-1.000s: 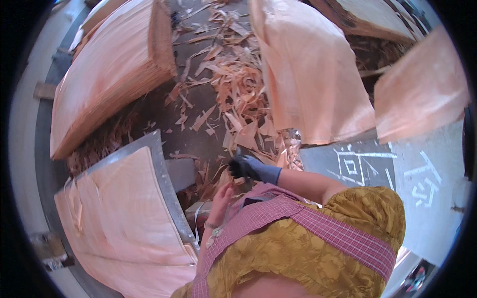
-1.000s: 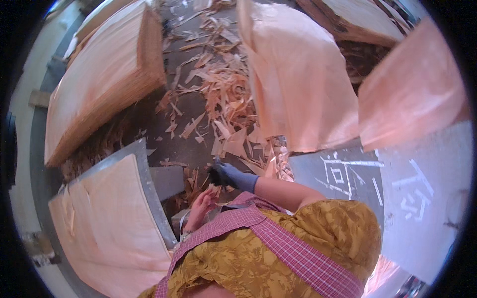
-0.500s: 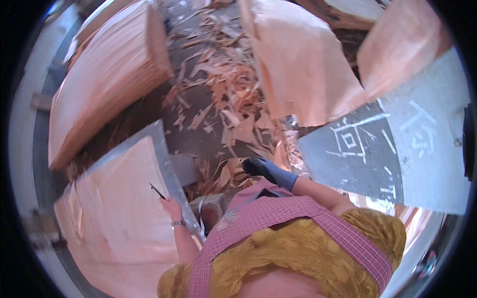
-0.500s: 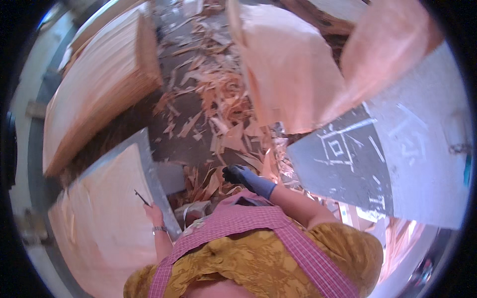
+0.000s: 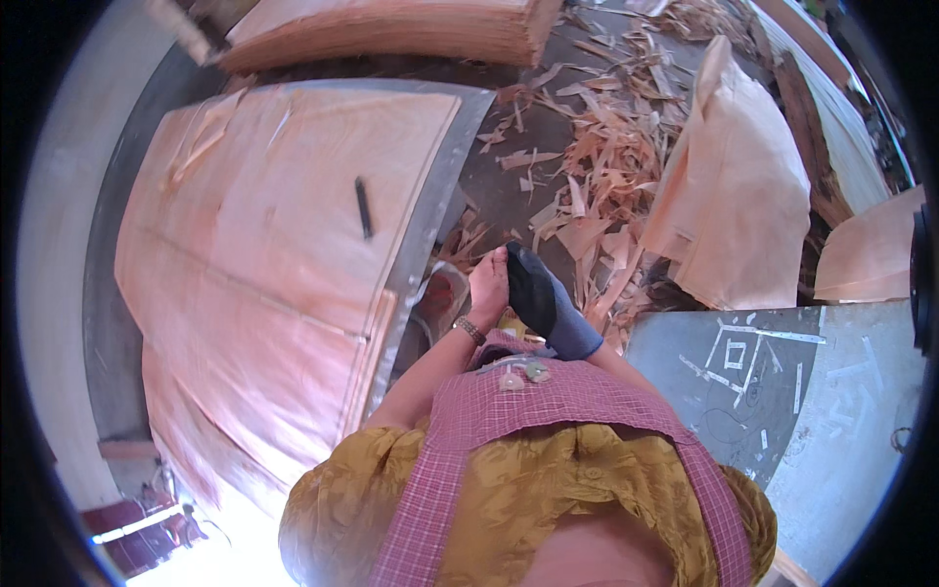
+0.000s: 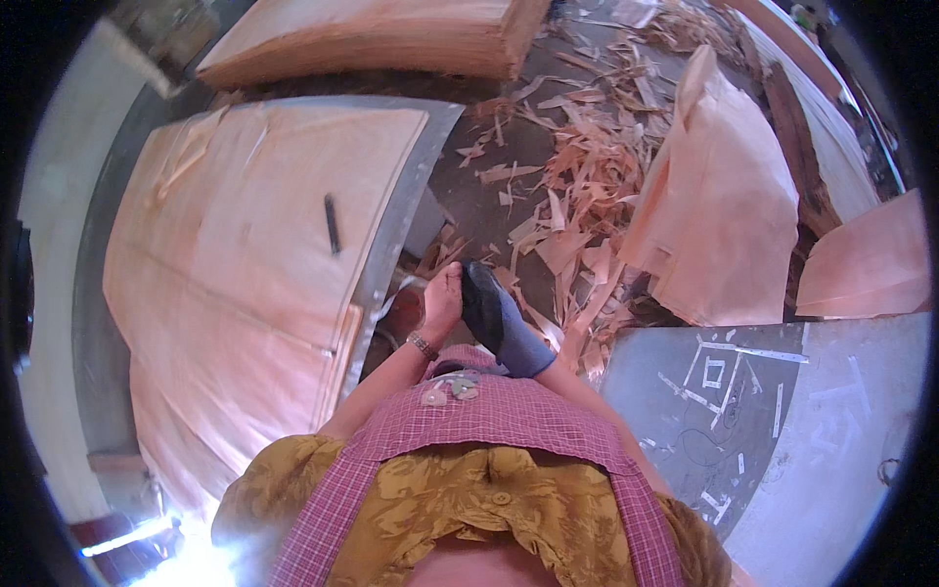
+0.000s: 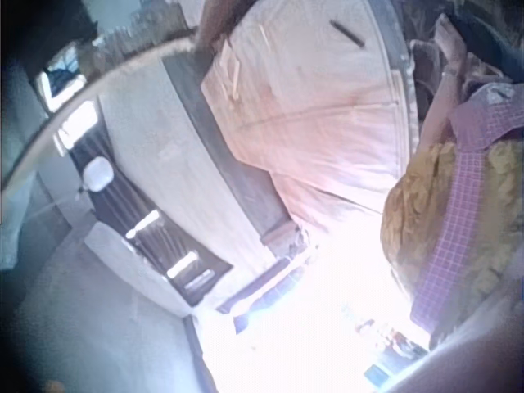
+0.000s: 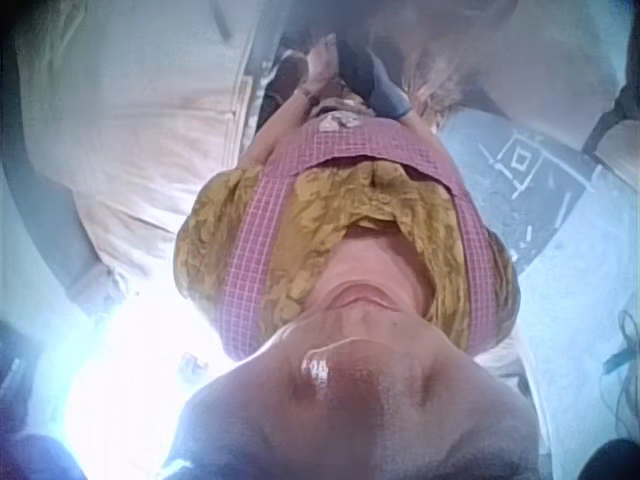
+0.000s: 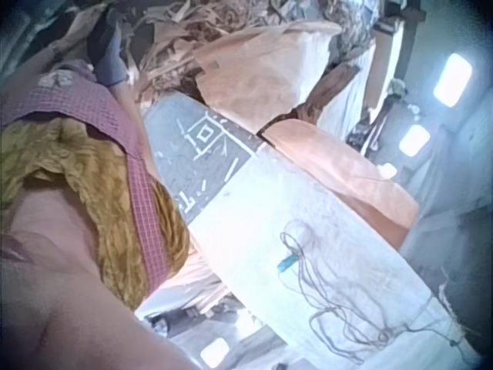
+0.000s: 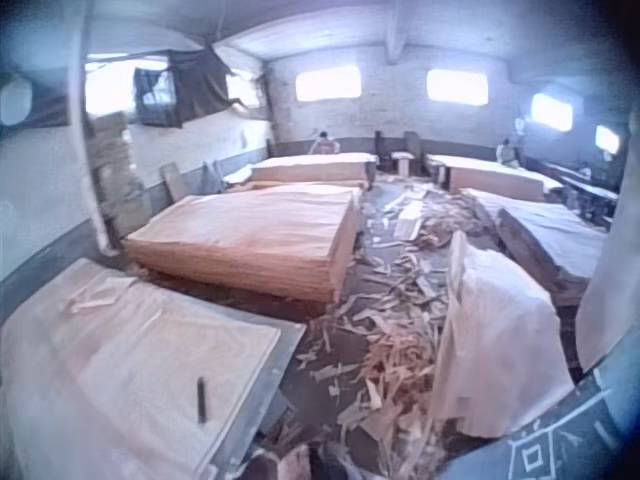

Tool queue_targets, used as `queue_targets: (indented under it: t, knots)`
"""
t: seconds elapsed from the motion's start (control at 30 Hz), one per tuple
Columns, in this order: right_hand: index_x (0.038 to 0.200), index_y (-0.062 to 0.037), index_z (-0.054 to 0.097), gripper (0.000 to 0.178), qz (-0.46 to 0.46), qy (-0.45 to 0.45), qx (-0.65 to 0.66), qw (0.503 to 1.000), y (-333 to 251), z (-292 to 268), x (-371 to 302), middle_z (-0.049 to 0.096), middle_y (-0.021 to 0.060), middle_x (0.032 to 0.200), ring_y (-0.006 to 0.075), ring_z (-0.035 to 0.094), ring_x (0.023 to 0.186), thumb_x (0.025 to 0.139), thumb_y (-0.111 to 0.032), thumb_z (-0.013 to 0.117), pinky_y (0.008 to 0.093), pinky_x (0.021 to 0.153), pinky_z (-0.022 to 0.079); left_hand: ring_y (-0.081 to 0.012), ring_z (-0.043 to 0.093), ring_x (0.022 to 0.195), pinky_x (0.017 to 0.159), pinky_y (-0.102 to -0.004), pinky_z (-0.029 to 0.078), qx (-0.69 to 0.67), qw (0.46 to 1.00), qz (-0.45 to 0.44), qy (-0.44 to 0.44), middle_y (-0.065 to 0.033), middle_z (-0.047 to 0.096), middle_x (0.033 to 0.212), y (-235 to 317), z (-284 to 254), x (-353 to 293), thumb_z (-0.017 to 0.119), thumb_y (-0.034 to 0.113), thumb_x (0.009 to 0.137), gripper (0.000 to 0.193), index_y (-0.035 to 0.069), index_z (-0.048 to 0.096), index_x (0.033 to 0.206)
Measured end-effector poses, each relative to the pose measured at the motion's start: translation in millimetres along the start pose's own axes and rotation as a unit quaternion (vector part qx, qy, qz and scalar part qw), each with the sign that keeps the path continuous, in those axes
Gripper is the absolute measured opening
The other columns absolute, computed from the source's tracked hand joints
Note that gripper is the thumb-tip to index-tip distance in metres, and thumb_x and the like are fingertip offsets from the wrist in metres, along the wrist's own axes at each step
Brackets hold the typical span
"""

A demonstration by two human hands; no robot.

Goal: The person peels layers of wood veneer from a stack, places a smaller piece on top, and trims it using a hand-held blade before moving to another stack.

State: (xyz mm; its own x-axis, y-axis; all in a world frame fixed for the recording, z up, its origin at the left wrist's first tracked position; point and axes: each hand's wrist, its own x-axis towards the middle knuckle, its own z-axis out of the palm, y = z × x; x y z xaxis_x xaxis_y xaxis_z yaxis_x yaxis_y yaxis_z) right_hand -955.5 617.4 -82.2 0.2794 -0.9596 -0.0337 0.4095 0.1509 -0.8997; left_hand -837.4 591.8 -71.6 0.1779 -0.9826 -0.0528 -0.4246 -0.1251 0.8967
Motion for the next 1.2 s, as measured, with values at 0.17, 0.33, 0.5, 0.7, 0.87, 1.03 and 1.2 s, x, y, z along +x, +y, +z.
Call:
queue_targets:
  t: [0.17, 0.33, 0.5, 0.7, 0.87, 1.03, 1.2]
  knots:
    - [0.13, -0.0041, 0.053, 0.04, 0.056, -0.05, 0.212, 0.974, 0, 15, -81, 0.055, 0.012, 0.134, 0.0244, 0.055, 0.12, 0.1, -0.03, 0.047, 0.0393, 0.105, 0.042, -0.0399, 0.065, 0.093, 0.081, -0.0483, 0.049, 0.087, 0.996, -0.021, -0.024, -0.0255, 0.066, 0.096, -21, -19, -47, 0.042, 0.037, 0.1, 0.042, 0.002, 0.065, 0.105]
    - [0.124, -0.0031, 0.056, 0.036, 0.123, -0.1, 0.479, 0.863, 25, 26, -142, 0.057, 0.0121, 0.13, 0.0256, 0.057, 0.115, 0.099, -0.028, 0.05, 0.0399, 0.102, 0.043, -0.0142, 0.059, 0.087, 0.084, -0.0314, 0.047, -0.239, 0.937, -0.139, -0.215, -0.004, 0.066, 0.089, -12, -33, -143, 0.039, 0.042, 0.104, 0.049, 0.001, 0.065, 0.097]
    - [0.135, -0.0039, 0.047, 0.041, 0.055, -0.192, 0.492, 0.847, 132, -20, -146, 0.056, 0.0096, 0.132, 0.0239, 0.055, 0.118, 0.103, -0.028, 0.04, 0.0385, 0.105, 0.041, -0.0342, 0.066, 0.089, 0.08, -0.0417, 0.05, 0.072, 0.986, 0.061, -0.139, -0.0197, 0.068, 0.092, 11, -30, -186, 0.047, 0.054, 0.096, 0.053, 0.005, 0.066, 0.1]
    - [0.134, -0.0021, 0.047, 0.042, 0.033, -0.122, 0.272, 0.954, 68, 61, -173, 0.056, 0.011, 0.132, 0.0248, 0.055, 0.119, 0.102, -0.028, 0.041, 0.0383, 0.106, 0.04, -0.0405, 0.065, 0.096, 0.084, -0.0485, 0.049, 0.16, 0.987, 0.011, 0.0, -0.024, 0.068, 0.095, -32, -64, -167, 0.042, 0.063, 0.092, 0.064, 0.006, 0.069, 0.1]
    - [0.136, -0.0015, 0.048, 0.038, -0.148, -0.138, -0.22, 0.954, 33, 101, -158, 0.057, 0.0118, 0.13, 0.0212, 0.055, 0.12, 0.102, -0.018, 0.043, 0.032, 0.104, 0.042, -0.0282, 0.066, 0.083, 0.077, -0.0402, 0.05, -0.025, 0.991, -0.127, -0.023, -0.0177, 0.07, 0.093, -64, -93, -137, 0.051, 0.06, 0.093, 0.061, 0.002, 0.067, 0.095]
    - [0.125, -0.0039, 0.055, 0.03, 0.059, -0.02, 0.139, 0.988, 57, 103, -99, 0.063, 0.007, 0.112, 0.0144, 0.062, 0.098, 0.102, -0.021, 0.047, 0.0271, 0.085, 0.051, -0.0152, 0.063, 0.09, 0.082, -0.0307, 0.051, -0.371, 0.909, -0.12, -0.148, -0.0103, 0.068, 0.107, -19, -108, -135, 0.054, 0.043, 0.098, 0.044, 0.001, 0.061, 0.107]
    - [0.112, -0.0087, 0.061, 0.018, 0.085, -0.013, 0.072, 0.994, 71, 189, -56, 0.062, -0.0012, 0.094, 0.0083, 0.058, 0.079, 0.101, -0.02, 0.052, 0.0236, 0.066, 0.049, -0.0227, 0.067, 0.085, 0.079, -0.0334, 0.054, -0.42, 0.902, -0.096, -0.004, -0.0177, 0.07, 0.095, -52, -164, -108, 0.042, 0.019, 0.103, 0.03, -0.006, 0.054, 0.115]
